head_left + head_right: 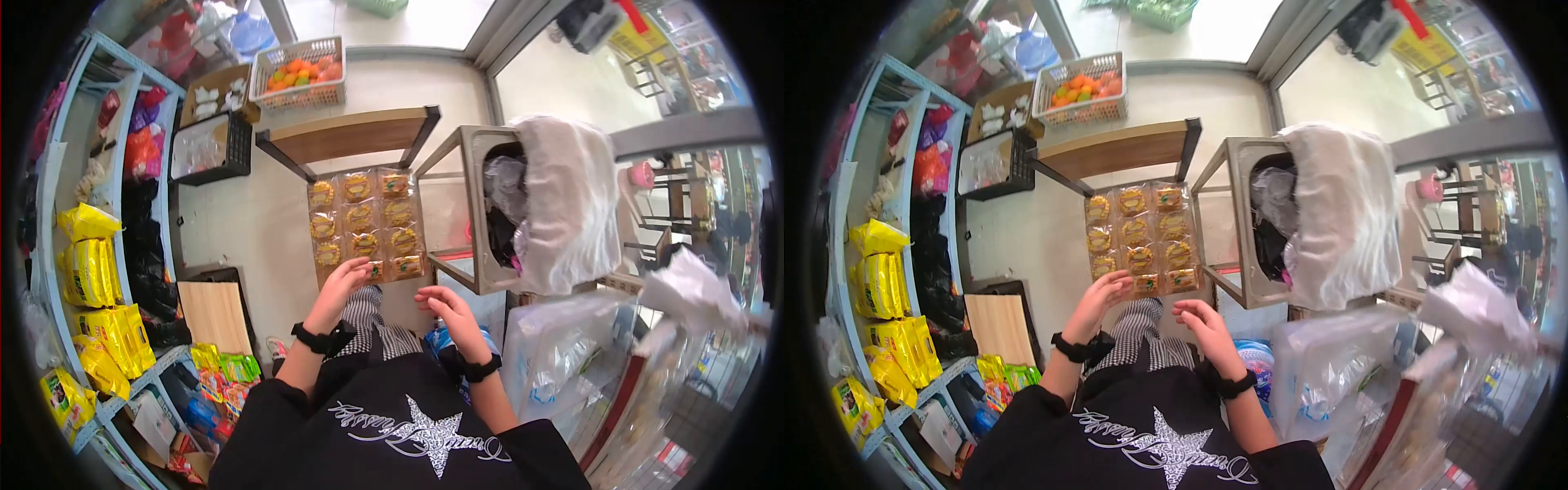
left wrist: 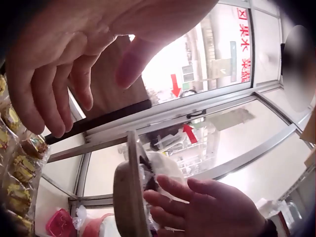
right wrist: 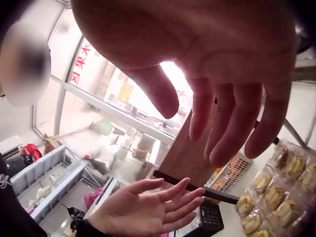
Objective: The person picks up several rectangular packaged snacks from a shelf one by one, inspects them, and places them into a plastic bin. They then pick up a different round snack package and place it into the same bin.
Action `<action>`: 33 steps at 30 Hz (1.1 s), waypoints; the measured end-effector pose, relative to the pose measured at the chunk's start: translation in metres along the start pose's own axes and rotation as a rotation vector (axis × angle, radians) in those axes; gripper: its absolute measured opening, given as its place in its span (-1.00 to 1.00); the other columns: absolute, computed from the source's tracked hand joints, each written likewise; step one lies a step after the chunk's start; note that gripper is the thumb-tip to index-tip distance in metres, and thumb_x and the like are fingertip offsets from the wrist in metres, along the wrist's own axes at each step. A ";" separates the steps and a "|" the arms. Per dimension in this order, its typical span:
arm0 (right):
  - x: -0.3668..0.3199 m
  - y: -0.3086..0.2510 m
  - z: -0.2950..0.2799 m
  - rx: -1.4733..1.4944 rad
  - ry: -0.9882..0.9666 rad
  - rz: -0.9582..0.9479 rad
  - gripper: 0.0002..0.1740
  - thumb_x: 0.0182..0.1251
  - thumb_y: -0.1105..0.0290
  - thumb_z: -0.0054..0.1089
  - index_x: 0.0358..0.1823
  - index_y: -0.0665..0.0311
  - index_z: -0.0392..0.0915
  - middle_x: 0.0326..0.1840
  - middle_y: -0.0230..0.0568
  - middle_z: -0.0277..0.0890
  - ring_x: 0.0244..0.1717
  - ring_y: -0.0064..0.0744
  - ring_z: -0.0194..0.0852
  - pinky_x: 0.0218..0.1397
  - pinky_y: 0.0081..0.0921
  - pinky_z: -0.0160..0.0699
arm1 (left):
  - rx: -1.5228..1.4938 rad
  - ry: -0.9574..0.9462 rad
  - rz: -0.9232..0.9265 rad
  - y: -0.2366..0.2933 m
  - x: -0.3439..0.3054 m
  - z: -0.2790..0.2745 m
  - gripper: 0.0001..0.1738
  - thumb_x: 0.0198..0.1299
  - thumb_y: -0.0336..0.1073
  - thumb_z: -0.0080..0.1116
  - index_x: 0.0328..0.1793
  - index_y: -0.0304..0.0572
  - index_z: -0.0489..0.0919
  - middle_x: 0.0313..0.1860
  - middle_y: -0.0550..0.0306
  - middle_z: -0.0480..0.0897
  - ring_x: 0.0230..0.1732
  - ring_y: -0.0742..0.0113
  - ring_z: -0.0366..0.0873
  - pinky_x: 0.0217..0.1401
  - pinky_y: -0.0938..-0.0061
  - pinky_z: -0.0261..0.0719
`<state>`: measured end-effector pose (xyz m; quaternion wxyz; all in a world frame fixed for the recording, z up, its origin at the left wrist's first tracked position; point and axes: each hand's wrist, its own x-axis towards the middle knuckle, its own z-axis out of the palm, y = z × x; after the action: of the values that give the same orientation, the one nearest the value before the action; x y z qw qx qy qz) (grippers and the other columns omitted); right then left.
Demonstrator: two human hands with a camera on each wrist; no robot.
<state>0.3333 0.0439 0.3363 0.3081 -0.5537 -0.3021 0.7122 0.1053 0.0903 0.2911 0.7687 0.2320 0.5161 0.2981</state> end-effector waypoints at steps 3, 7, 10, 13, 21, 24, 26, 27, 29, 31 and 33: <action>0.078 0.019 -0.010 0.002 0.091 0.026 -0.69 0.30 0.36 -0.05 0.00 0.38 0.41 -0.11 -0.23 0.51 -0.11 -0.51 0.44 -0.03 -0.55 0.37 | -0.006 0.050 -0.106 -0.004 0.069 -0.020 -0.56 0.24 -0.24 -0.07 0.20 -0.31 0.38 0.07 0.09 0.51 0.06 0.37 0.44 0.11 0.51 0.34; 0.188 0.049 -0.033 0.277 0.238 0.186 -0.65 0.31 0.30 -0.09 0.04 0.35 0.38 -0.08 -0.19 0.50 -0.09 -0.42 0.48 -0.11 -0.52 0.40 | 0.190 0.043 -0.001 -0.028 0.184 -0.044 -0.56 0.23 -0.19 -0.06 0.12 -0.36 0.46 -0.02 0.11 0.56 -0.03 0.37 0.47 0.08 0.54 0.35; 0.262 0.089 -0.056 0.480 0.264 0.322 -0.57 0.33 0.26 -0.13 0.15 0.34 0.26 0.03 -0.10 0.45 -0.01 -0.34 0.45 -0.07 -0.47 0.40 | 0.387 0.167 0.058 -0.035 0.267 -0.044 -0.61 0.19 -0.19 -0.05 0.00 -0.35 0.52 -0.08 -0.01 0.59 -0.01 0.24 0.50 0.13 0.47 0.34; 0.327 0.133 -0.070 0.607 0.286 0.445 -0.49 0.35 0.22 -0.16 0.25 0.33 0.13 0.13 -0.03 0.38 0.08 -0.26 0.39 -0.01 -0.43 0.38 | 0.759 0.163 0.326 -0.071 0.354 -0.063 -0.63 0.12 -0.24 -0.04 -0.02 -0.32 0.52 -0.06 -0.09 0.56 0.04 0.07 0.47 0.16 0.37 0.34; 0.394 0.182 -0.072 0.716 0.264 0.380 -0.44 0.34 0.21 -0.15 0.32 0.23 0.04 0.27 -0.10 0.19 0.21 -0.22 0.23 0.11 -0.25 0.21 | 1.418 0.167 0.559 -0.098 0.406 -0.061 -0.60 -0.01 -0.30 0.01 0.02 -0.17 0.51 -0.05 0.03 0.53 0.08 0.07 0.39 0.18 0.19 0.26; 0.381 0.181 -0.066 0.696 0.308 0.392 -0.50 0.33 0.21 -0.12 0.26 0.18 0.13 0.13 -0.24 0.30 0.08 -0.34 0.30 0.07 -0.33 0.24 | 1.504 0.155 0.620 -0.101 0.384 -0.057 -0.60 -0.03 -0.31 0.06 0.01 -0.14 0.51 -0.13 0.05 0.52 0.03 0.06 0.41 0.13 0.20 0.27; 0.359 0.171 -0.060 0.655 0.357 0.395 -0.55 0.33 0.20 -0.11 0.21 0.16 0.21 0.03 -0.34 0.38 0.00 -0.44 0.33 0.07 -0.37 0.25 | 1.350 0.166 0.554 -0.097 0.361 -0.049 -0.63 -0.03 -0.32 0.08 -0.02 -0.16 0.52 -0.16 0.04 0.50 -0.01 0.07 0.42 0.09 0.20 0.29; 0.345 0.170 -0.058 0.651 0.302 0.327 -0.55 0.31 0.19 -0.09 0.19 0.16 0.23 -0.02 -0.37 0.40 -0.03 -0.47 0.34 0.03 -0.41 0.26 | 1.241 0.172 0.606 -0.094 0.345 -0.041 -0.68 -0.06 -0.37 0.09 -0.09 -0.18 0.52 -0.21 -0.02 0.45 -0.13 0.03 0.43 -0.02 0.20 0.36; 0.311 0.166 -0.049 0.671 0.254 0.240 -0.56 0.27 0.20 -0.05 0.16 0.15 0.29 -0.11 -0.40 0.46 -0.12 -0.53 0.37 -0.08 -0.46 0.29 | 0.991 0.187 0.538 -0.091 0.308 -0.024 -0.83 0.06 -0.45 0.03 -0.20 -0.33 0.48 -0.23 -0.09 0.43 -0.21 -0.05 0.43 -0.16 0.24 0.44; 0.271 0.153 -0.031 0.705 0.217 0.186 -0.57 0.30 0.20 -0.08 0.16 0.18 0.31 -0.09 -0.42 0.48 -0.15 -0.60 0.40 -0.13 -0.58 0.34 | 1.019 0.229 0.507 -0.090 0.258 -0.005 -0.82 0.09 -0.43 0.02 -0.19 -0.35 0.47 -0.17 -0.13 0.40 -0.15 -0.05 0.43 -0.11 0.25 0.43; 0.233 0.165 -0.018 0.670 0.219 0.162 -0.56 0.33 0.23 -0.10 0.18 0.23 0.29 0.02 -0.38 0.46 -0.01 -0.58 0.40 -0.08 -0.60 0.35 | 1.007 0.227 0.430 -0.098 0.212 0.006 -0.78 0.06 -0.43 0.03 -0.14 -0.34 0.48 -0.12 -0.15 0.40 -0.09 -0.06 0.41 -0.04 0.25 0.41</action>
<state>0.2881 0.1222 0.0647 0.4453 -0.5172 0.0277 0.7304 0.1939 0.1683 0.0891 0.4246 0.6371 0.6153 0.1880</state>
